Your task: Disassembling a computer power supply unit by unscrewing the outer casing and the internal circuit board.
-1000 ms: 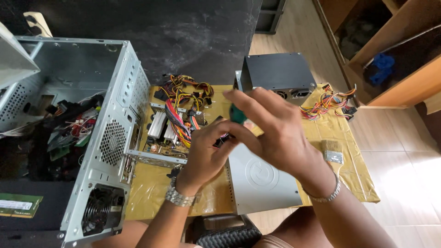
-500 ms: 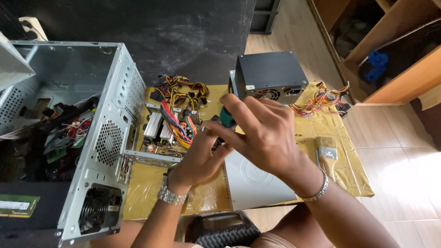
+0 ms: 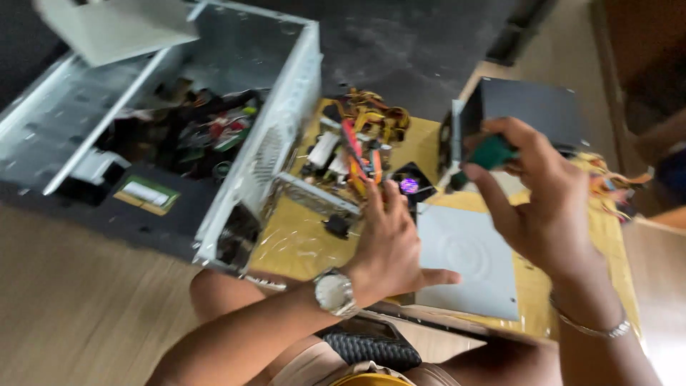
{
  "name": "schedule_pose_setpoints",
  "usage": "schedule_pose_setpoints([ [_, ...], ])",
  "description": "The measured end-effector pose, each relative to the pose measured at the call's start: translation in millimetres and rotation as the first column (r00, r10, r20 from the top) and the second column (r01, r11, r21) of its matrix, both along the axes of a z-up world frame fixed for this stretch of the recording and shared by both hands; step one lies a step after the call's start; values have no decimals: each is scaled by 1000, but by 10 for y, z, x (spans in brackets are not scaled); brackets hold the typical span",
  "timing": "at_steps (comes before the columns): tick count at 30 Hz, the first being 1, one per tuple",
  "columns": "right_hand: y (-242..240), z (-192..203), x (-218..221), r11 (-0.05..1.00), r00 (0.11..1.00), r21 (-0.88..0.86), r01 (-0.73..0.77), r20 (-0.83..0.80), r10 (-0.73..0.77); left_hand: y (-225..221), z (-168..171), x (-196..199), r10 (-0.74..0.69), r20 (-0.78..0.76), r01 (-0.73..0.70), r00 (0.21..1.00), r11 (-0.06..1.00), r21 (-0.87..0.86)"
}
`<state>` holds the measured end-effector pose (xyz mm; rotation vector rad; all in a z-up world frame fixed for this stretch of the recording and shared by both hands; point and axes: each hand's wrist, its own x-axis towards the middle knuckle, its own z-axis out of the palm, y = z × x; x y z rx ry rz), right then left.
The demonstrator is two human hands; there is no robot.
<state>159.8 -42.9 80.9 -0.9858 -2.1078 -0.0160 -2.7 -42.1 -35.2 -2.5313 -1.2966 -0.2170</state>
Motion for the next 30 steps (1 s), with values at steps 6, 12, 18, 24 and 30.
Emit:
schedule_pose_setpoints([
  [6, -2, -71, -5, 997, 996, -65, 29, -82, -34, 0, 181, 1, -52, -200, 6, 978, 975, -222],
  [12, 11, -96, 125, 999, 1000, 25, 30, 8, -30, 19, 159, -64, -70, -162, 40, 984, 982, -183],
  [18, 96, -124, 71, 996, 1000, 83, 10, 15, -11, 42, 119, -112, -63, -58, 54, 996, 987, -150],
  [24, 99, -153, -175, 990, 999, 139, 29, 33, -34, 46, 35, -100, -100, 57, 106, 993, 987, -117],
  [30, -261, -229, 136, 977, 976, 74, 199, -107, -190, -38, -55, -93, -215, 268, 246, 939, 965, -89],
])
